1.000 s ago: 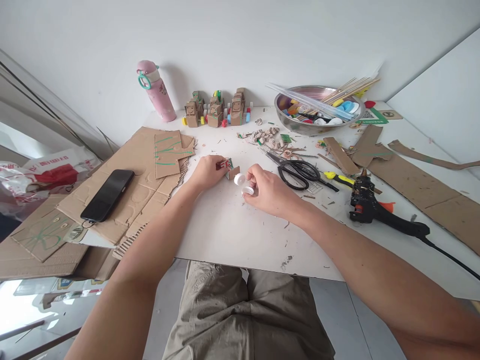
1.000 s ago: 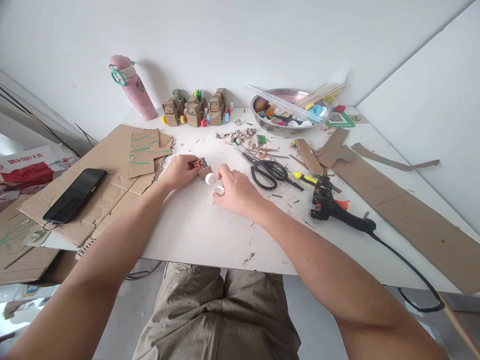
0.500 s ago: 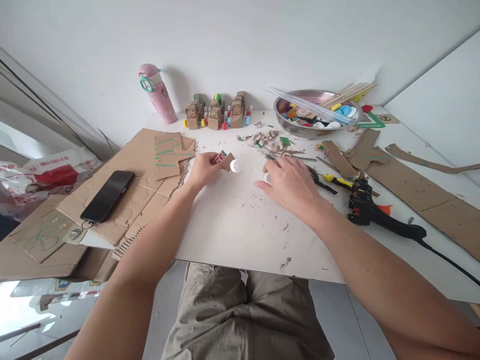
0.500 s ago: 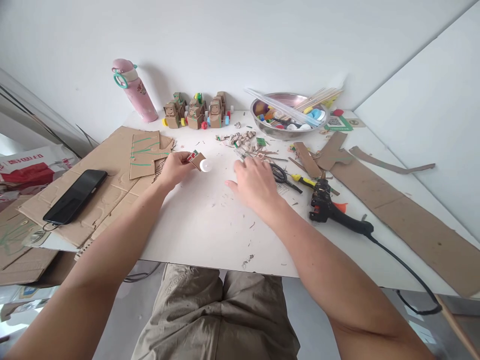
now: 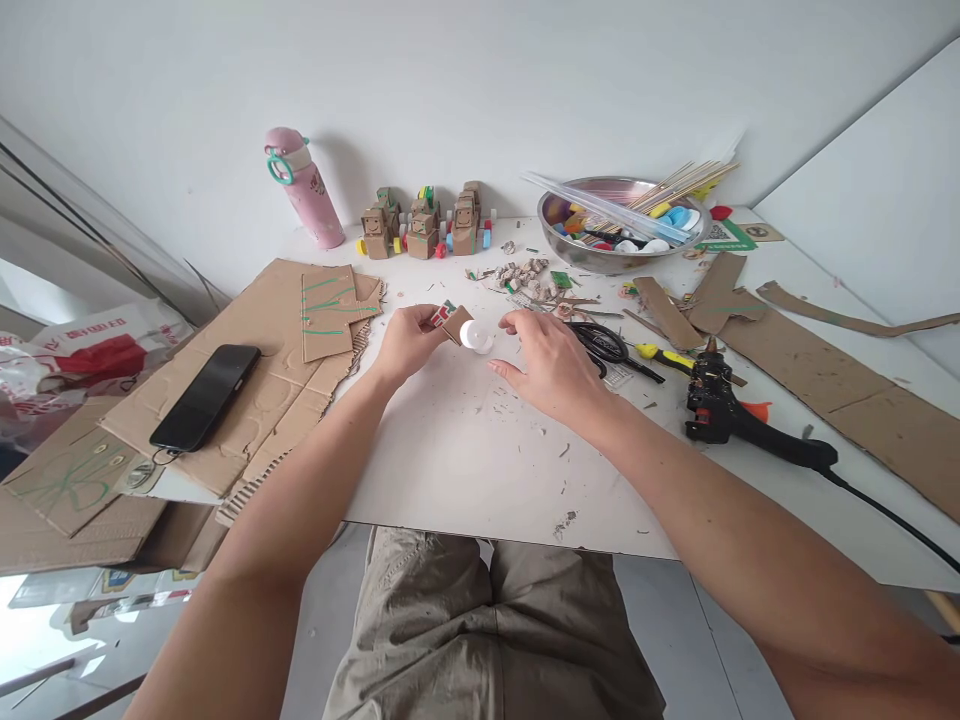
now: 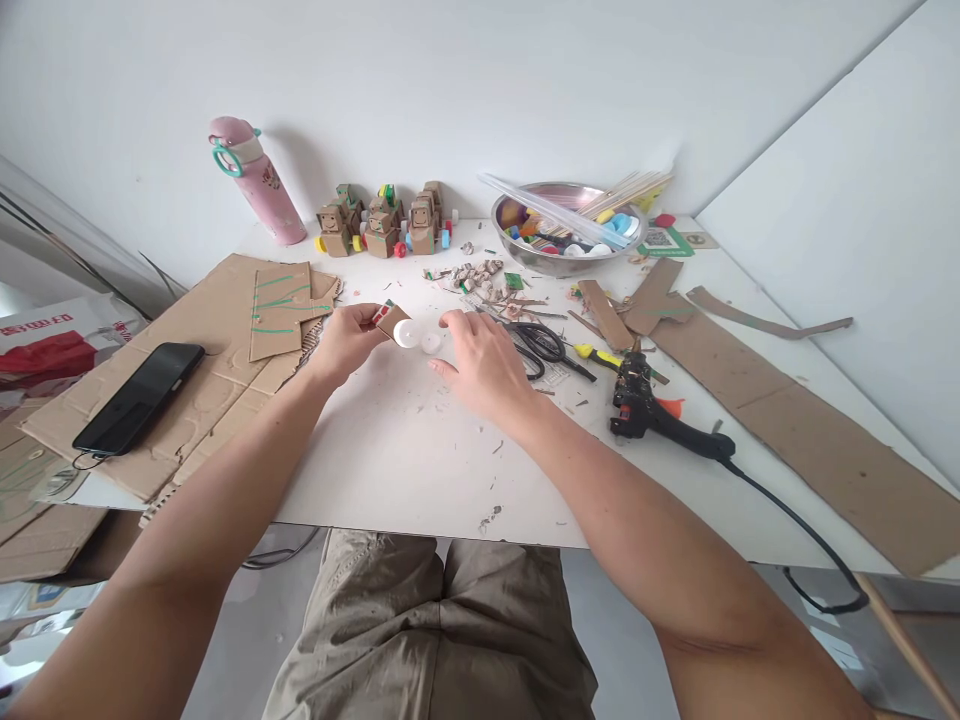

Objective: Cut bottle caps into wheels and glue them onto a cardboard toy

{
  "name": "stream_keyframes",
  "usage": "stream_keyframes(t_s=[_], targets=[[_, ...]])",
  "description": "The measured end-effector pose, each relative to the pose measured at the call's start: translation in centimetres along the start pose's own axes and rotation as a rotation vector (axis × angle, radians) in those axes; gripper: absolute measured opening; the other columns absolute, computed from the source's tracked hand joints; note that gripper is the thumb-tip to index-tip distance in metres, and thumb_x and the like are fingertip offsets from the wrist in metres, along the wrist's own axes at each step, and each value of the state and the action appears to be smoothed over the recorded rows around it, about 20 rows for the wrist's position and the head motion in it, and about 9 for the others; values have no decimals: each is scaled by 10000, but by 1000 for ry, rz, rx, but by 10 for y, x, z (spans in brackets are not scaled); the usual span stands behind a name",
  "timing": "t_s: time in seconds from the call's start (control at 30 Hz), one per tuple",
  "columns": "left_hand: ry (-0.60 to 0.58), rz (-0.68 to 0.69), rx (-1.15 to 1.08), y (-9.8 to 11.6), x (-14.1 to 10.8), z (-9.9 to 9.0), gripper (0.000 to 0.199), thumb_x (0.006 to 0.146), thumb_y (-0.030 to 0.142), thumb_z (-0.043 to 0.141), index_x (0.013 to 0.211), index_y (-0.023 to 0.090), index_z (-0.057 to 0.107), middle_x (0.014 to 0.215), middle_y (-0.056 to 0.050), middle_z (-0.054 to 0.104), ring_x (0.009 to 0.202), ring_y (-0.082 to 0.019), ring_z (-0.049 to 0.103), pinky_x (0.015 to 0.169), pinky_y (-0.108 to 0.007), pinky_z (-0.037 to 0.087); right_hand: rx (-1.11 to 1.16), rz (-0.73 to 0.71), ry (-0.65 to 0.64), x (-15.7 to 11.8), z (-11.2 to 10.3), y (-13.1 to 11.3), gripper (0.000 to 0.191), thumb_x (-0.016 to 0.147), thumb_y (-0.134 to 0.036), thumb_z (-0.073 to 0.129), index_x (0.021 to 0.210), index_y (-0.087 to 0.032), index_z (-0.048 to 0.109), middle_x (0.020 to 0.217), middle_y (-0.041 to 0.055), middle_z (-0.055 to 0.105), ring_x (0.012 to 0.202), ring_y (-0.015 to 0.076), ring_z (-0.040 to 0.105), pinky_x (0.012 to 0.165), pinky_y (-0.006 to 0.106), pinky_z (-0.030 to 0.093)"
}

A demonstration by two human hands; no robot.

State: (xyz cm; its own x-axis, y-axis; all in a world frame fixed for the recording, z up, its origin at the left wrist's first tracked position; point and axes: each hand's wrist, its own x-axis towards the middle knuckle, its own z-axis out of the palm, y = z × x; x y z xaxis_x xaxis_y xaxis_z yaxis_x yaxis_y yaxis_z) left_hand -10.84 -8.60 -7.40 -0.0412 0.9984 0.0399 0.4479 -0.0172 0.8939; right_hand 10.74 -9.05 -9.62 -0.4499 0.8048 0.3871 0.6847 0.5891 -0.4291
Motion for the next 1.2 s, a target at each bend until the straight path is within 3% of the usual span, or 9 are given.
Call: stream_keyframes(t_s=[0.13,0.3,0.53,0.73,0.87,0.97,1.13,1.2], targets=[[-26,54,-84,6,-4,-1,246,705,306,702,609,206,499,637,52,411,649,-105,337,613,-266,279,72,-50,-24,1,-1,-3,269,936,-399,728,1130,-266,597,1173,134,744,1096,360,683,977,527,523],[-82,72,-152,12,-9,1,222,693,303,699,613,200,518,631,50,441,666,-107,401,634,-259,342,196,-102,37,-1,-6,-12,281,987,-543,651,1067,-279,597,1075,94,756,1006,305,694,935,476,539],[-125,90,-162,9,-7,5,162,661,315,702,657,191,598,653,46,530,656,-107,428,643,-261,380,228,-54,99,-1,-8,-16,190,983,-465,666,948,-287,608,997,64,763,915,268,682,849,438,546],[-115,88,-142,7,-6,4,216,649,335,706,609,209,535,624,44,473,670,-120,431,624,-269,355,270,-55,122,-2,-11,-21,159,979,-357,617,840,-281,618,998,68,766,878,259,683,814,436,554],[-110,74,-177,2,-3,2,233,631,350,741,606,208,558,621,37,501,672,-127,443,632,-275,375,274,25,166,0,-17,-17,160,980,-362,596,842,-283,612,918,52,751,827,242,674,800,418,562],[-80,78,-235,-5,4,-1,153,605,304,723,631,203,611,656,16,564,698,-142,477,656,-291,400,295,110,294,8,-22,1,175,994,-398,584,864,-282,569,861,36,712,800,221,674,760,383,558],[44,75,-338,-19,18,-10,78,596,242,669,598,217,596,679,-5,611,739,-161,535,730,-316,485,333,269,664,25,-33,50,230,1010,-409,540,829,-291,460,705,-12,576,649,196,599,647,361,514],[81,53,-346,-23,23,-14,79,613,240,679,612,219,603,688,-9,616,760,-168,561,771,-327,510,286,316,748,27,-41,64,274,1013,-361,502,764,-300,408,634,-15,511,610,190,546,619,360,490]])
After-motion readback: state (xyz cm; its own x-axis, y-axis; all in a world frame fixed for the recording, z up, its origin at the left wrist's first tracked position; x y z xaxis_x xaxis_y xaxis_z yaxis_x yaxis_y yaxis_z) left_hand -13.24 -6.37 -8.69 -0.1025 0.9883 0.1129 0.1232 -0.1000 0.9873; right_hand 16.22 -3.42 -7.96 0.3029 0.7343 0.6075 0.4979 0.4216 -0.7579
